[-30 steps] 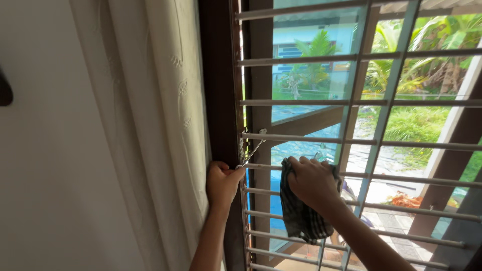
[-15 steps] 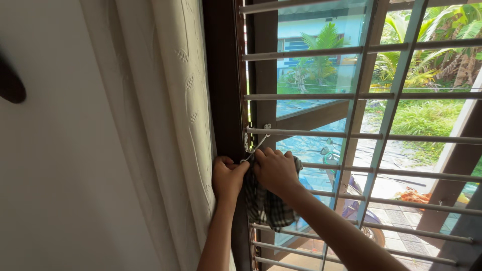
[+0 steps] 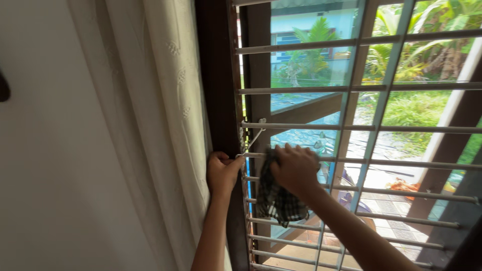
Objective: The person wets a cloth in a bowl of water, then wipes the metal window frame and security bars. The person repeatedly wipes the same sections of the frame and bars with the damp cloth.
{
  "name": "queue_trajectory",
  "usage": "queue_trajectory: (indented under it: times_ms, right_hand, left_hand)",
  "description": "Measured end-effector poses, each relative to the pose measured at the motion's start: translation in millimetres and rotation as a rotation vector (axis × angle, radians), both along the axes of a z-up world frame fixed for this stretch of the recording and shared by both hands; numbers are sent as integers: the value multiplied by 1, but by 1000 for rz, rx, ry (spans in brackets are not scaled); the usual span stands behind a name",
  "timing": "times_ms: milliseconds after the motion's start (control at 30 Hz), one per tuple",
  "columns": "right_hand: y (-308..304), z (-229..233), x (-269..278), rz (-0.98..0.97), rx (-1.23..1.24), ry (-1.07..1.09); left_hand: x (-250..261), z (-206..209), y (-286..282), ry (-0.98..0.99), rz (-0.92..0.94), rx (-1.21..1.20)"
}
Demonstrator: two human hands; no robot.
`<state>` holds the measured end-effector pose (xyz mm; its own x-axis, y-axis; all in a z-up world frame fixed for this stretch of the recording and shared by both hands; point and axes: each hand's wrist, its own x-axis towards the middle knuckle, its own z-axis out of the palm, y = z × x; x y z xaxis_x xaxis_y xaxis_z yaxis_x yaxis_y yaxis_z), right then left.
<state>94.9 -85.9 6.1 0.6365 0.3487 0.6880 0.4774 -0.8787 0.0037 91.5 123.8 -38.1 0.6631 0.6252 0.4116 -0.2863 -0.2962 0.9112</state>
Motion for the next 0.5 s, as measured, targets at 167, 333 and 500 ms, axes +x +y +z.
queue_trajectory:
  times_ms: [167, 333, 500]
  right_hand:
    - [-44, 16, -23, -91, -71, -24]
    - [-38, 15, 20, -209, -212, 298]
    - [-36, 23, 103, -64, -94, 685]
  left_hand:
    - [-20, 10, -17, -10, 21, 13]
    - [-31, 19, -21, 33, 37, 24]
    - [-20, 8, -14, -2, -2, -22]
